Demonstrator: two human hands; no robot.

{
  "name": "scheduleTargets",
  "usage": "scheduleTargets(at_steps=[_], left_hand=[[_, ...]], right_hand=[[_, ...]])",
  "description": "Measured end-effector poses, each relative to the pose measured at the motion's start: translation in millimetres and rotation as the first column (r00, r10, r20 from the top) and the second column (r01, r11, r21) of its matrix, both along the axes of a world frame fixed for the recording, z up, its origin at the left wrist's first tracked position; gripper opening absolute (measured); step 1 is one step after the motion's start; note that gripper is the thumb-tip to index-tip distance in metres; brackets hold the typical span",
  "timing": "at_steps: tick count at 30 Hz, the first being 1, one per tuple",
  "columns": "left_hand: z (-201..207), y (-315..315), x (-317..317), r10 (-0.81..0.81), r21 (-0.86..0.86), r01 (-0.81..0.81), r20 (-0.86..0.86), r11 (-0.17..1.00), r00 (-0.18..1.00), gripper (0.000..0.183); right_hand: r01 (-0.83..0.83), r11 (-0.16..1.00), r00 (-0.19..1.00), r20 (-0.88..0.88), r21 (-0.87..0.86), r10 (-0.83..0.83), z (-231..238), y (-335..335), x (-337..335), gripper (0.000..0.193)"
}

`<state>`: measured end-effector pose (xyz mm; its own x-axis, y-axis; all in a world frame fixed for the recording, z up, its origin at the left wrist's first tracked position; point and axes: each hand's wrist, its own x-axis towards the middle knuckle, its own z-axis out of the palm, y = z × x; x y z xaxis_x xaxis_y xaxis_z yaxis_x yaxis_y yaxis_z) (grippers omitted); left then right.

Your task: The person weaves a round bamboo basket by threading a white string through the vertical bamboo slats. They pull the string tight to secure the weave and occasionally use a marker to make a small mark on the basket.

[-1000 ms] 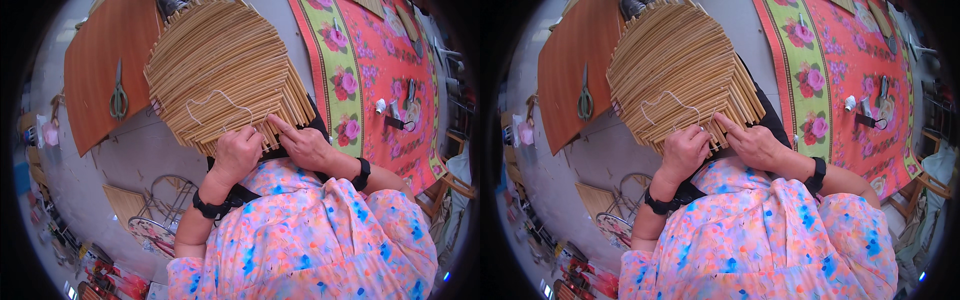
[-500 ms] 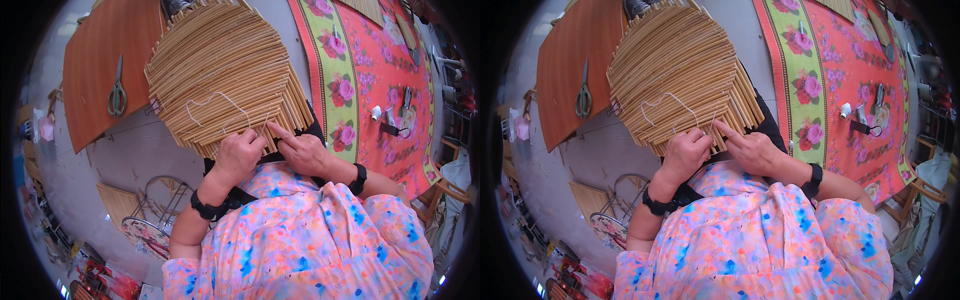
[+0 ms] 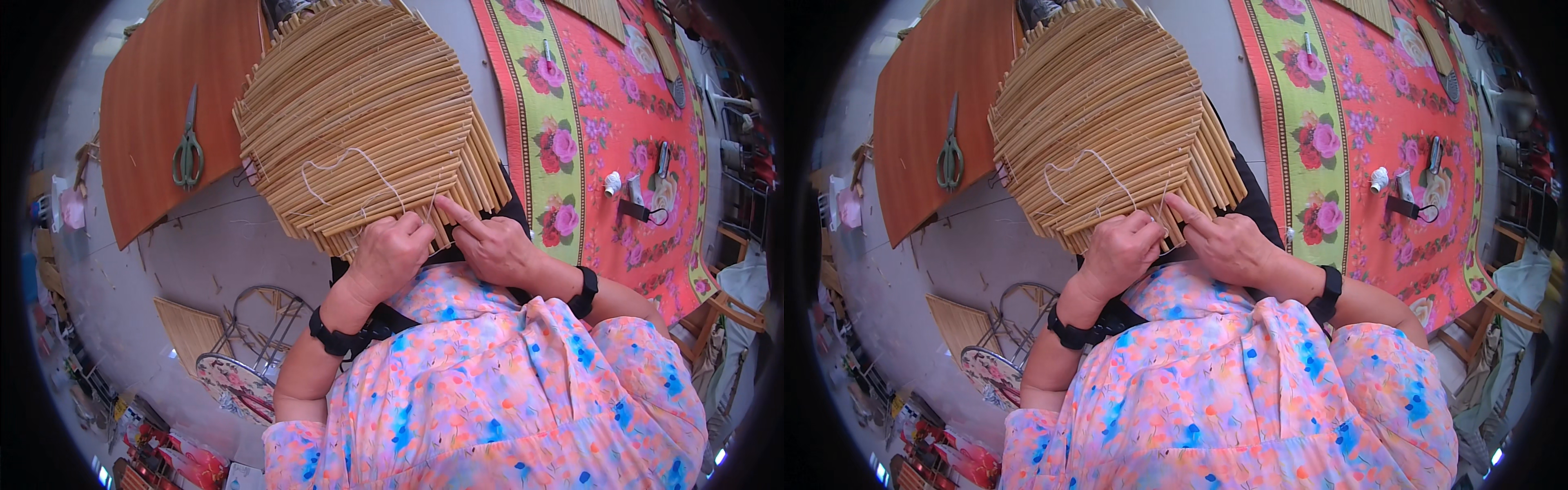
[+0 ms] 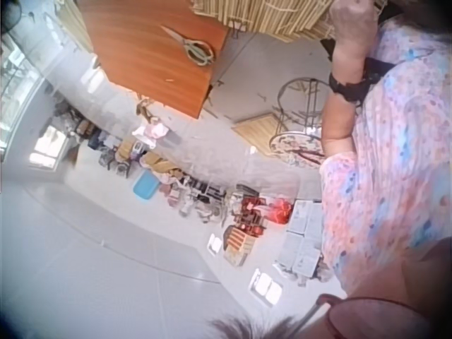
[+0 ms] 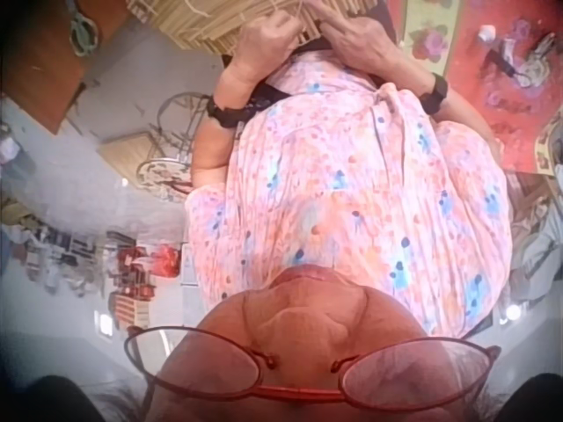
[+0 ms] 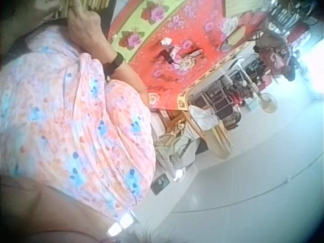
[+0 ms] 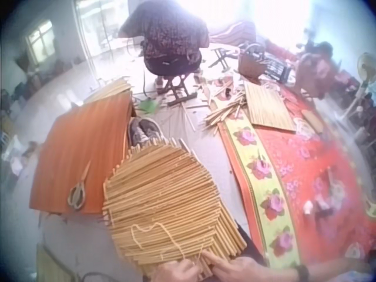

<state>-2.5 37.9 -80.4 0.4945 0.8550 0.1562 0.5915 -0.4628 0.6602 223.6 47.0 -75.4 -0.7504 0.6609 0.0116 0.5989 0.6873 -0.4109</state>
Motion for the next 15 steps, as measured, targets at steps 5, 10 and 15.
scheduleTargets(at_steps=[5,10,15], left_hand=[[0.5,0.2,-0.4,-0.008,0.006,0.008,-0.031,1.000,0.999,0.006],[0.3,0.0,-1.2,-0.005,-0.003,0.005,-0.037,1.000,0.999,0.007],[-1.5,-0.9,-1.8,-0.008,-0.019,0.007,-0.050,1.000,0.999,0.009]], right_hand=[[0.002,1.000,1.000,0.019,-0.014,-0.001,2.1,1.0,0.3,0.008],[-0.006,0.999,1.000,0.000,-0.041,0.006,5.0,1.1,1.3,0.007],[-0.022,0.999,1.000,0.012,-0.025,0.023,1.6,0.6,-0.1,0.007]])
